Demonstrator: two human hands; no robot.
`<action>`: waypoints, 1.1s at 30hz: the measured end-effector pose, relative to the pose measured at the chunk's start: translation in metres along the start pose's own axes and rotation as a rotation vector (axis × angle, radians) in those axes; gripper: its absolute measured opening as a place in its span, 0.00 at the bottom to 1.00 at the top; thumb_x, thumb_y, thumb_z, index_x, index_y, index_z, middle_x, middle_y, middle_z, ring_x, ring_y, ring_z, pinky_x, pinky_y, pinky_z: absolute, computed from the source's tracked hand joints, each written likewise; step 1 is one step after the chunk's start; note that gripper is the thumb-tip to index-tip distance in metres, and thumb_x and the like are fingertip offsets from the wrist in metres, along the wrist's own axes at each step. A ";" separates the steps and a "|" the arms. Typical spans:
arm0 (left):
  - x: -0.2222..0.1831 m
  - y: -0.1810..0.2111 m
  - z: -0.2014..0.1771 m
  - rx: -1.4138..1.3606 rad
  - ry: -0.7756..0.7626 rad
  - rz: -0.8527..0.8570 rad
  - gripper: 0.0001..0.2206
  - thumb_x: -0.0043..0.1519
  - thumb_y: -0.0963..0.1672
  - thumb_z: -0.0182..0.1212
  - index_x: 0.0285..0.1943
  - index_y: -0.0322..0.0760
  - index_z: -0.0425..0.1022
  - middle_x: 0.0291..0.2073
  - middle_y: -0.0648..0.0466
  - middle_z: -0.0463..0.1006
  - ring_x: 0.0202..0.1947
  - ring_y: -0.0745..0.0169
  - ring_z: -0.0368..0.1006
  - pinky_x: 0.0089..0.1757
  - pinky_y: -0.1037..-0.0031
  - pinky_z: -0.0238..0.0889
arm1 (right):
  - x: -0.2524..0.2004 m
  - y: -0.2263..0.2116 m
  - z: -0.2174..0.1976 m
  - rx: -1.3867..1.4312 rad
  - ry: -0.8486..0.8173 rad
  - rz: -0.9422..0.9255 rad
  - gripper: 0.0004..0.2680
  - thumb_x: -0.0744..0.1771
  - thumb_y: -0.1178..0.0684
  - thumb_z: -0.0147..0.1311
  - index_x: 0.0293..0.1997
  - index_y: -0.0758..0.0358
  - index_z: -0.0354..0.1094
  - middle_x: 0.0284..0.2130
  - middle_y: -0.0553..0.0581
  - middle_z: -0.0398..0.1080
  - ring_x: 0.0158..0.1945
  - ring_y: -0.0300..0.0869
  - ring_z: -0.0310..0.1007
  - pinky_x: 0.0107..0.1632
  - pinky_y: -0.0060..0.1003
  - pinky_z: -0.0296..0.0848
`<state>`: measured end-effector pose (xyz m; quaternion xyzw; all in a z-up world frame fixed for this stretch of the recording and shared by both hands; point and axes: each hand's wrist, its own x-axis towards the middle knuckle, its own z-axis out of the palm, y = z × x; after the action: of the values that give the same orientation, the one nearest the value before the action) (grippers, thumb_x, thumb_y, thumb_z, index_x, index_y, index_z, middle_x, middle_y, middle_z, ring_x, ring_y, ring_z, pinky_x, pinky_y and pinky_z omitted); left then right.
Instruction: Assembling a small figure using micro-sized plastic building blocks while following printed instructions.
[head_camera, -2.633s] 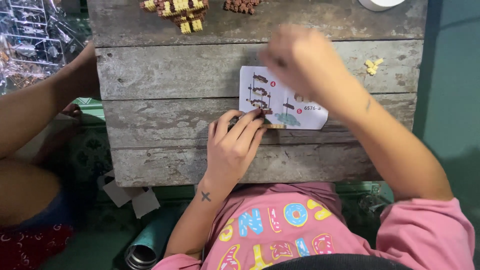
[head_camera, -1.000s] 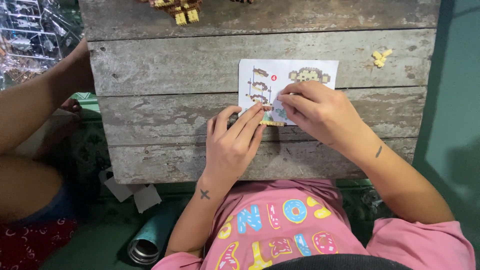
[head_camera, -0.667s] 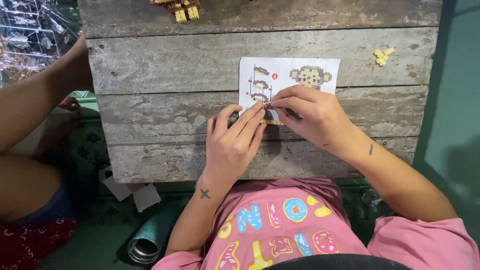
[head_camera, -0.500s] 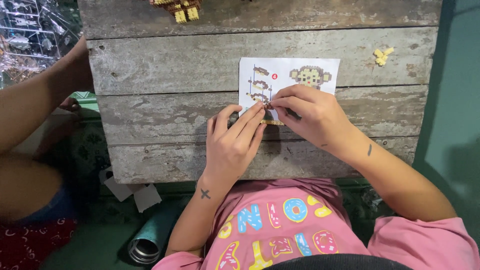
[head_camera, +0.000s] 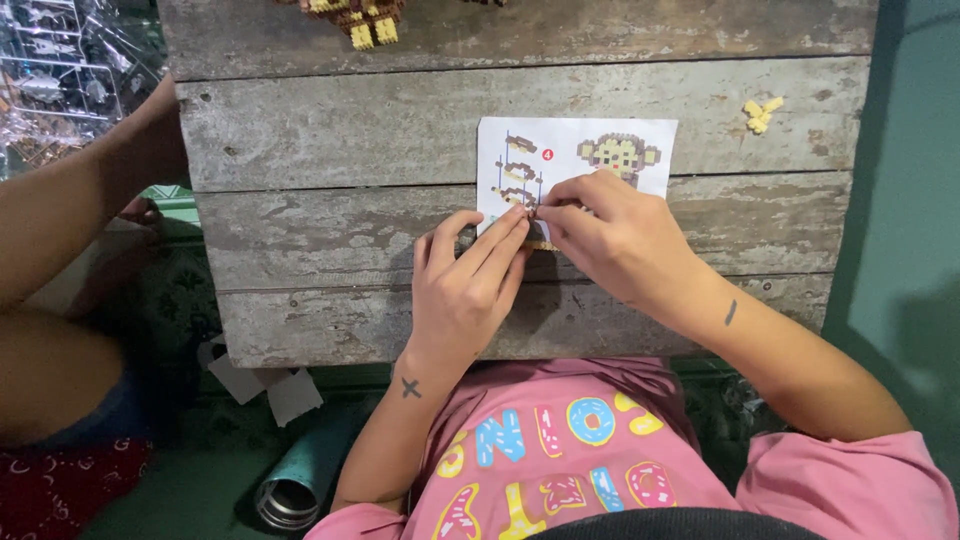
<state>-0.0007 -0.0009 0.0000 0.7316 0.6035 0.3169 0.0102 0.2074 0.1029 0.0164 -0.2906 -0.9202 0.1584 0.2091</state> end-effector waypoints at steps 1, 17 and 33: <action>0.000 0.000 0.000 0.001 -0.003 -0.003 0.11 0.71 0.44 0.72 0.61 0.44 0.89 0.59 0.62 0.89 0.61 0.53 0.77 0.53 0.63 0.67 | 0.001 -0.001 -0.002 -0.048 -0.026 -0.018 0.00 0.71 0.62 0.66 0.43 0.67 0.81 0.45 0.62 0.81 0.50 0.51 0.85 0.49 0.41 0.86; 0.003 -0.001 -0.008 0.026 -0.073 0.031 0.12 0.72 0.43 0.76 0.63 0.42 0.89 0.62 0.62 0.88 0.58 0.53 0.76 0.51 0.63 0.65 | 0.127 0.103 0.008 -0.183 0.076 -0.012 0.05 0.76 0.55 0.72 0.56 0.64 0.87 0.46 0.59 0.86 0.44 0.54 0.83 0.42 0.49 0.80; 0.005 0.000 -0.012 0.005 -0.067 0.014 0.09 0.73 0.42 0.73 0.61 0.41 0.88 0.62 0.63 0.87 0.57 0.53 0.75 0.49 0.62 0.63 | 0.051 0.033 -0.037 -0.037 -0.101 0.024 0.04 0.72 0.61 0.71 0.41 0.66 0.80 0.48 0.62 0.76 0.39 0.48 0.78 0.38 0.45 0.81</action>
<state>-0.0061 -0.0010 0.0121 0.7460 0.5987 0.2905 0.0264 0.2031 0.1654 0.0499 -0.2971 -0.9288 0.1582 0.1550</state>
